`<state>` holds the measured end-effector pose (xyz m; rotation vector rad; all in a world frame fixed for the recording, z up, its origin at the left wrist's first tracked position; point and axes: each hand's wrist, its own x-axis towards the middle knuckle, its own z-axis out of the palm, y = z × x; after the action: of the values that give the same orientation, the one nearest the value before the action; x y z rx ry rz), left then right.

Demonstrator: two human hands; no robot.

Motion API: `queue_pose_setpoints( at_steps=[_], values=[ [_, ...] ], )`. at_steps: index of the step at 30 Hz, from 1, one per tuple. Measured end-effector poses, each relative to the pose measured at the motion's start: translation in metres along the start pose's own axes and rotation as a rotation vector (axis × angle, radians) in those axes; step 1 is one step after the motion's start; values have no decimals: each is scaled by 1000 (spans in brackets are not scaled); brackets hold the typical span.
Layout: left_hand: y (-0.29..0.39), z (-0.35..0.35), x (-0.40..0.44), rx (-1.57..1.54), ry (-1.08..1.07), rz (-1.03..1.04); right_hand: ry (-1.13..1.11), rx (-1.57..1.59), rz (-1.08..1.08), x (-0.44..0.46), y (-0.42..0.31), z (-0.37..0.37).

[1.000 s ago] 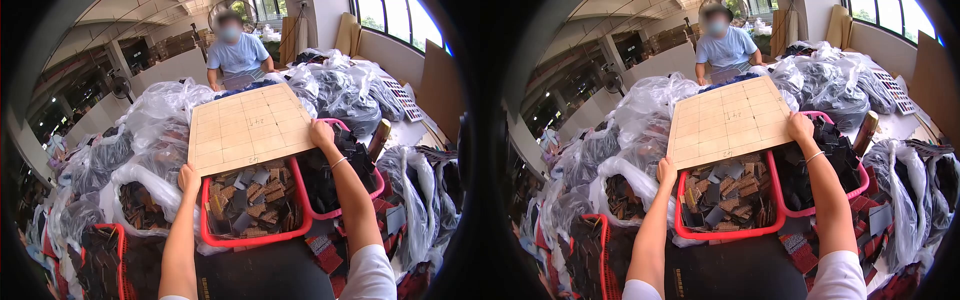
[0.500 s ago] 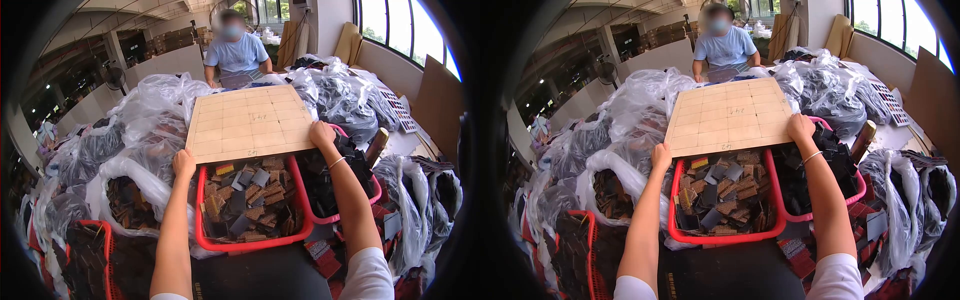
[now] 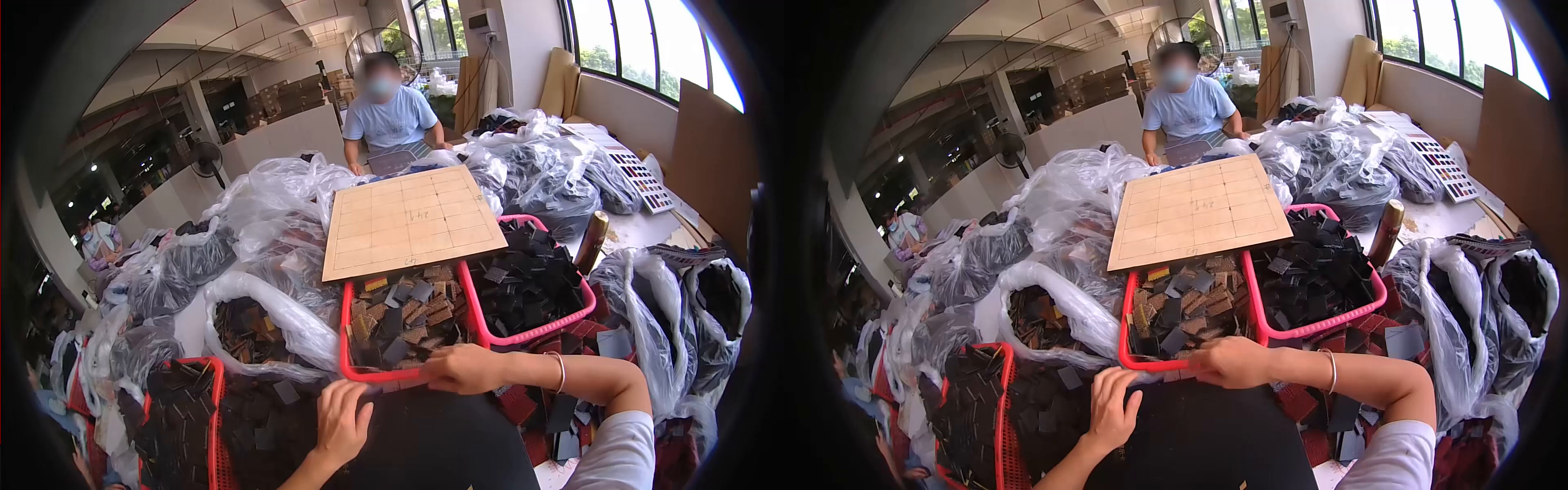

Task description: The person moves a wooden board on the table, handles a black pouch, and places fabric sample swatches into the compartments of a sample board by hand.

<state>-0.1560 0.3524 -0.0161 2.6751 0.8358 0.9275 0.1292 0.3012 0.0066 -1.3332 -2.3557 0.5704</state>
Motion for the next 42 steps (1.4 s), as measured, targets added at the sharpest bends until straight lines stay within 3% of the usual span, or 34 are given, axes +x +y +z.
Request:
queue_pose_setpoints(
  at_steps=[3,7,11,14,18,21,22,27,29,31,32,33,34,36,39,42],
  values=[
    [41,12,-85,-62,1,-182,-137,-31,-115,-54,-50,54],
    [99,18,-153,-11,-112,-293,3,94,-19,-100,-103,103],
    [115,25,-167,105,-73,-257,363,86,164,-123,-142,148],
    [110,31,-170,127,-41,-237,469,-168,144,-130,-146,181],
    [111,31,-176,134,-17,-176,442,-171,121,-128,-152,190],
    [109,32,-182,158,1,-155,458,-54,143,-116,-128,179],
    [110,33,-182,170,7,-151,446,-2,243,-105,-122,162],
    [113,32,-182,203,8,-153,297,-25,380,-6,-27,35],
    [113,31,-182,221,22,-158,451,-154,462,29,-7,-26],
    [112,32,-181,236,21,-173,807,-183,534,54,9,-66],
    [111,33,-178,236,31,-173,915,-149,469,67,34,-68],
    [111,33,-180,236,28,-178,761,-121,430,74,40,-65],
    [111,33,-181,226,26,-185,326,111,461,66,6,-67],
    [110,33,-185,215,14,-191,-309,392,474,52,-70,-61],
    [110,36,-179,203,4,-197,-538,431,447,60,-96,-76],
    [111,33,-177,224,-25,-195,125,80,433,87,-39,-130]
  ],
)
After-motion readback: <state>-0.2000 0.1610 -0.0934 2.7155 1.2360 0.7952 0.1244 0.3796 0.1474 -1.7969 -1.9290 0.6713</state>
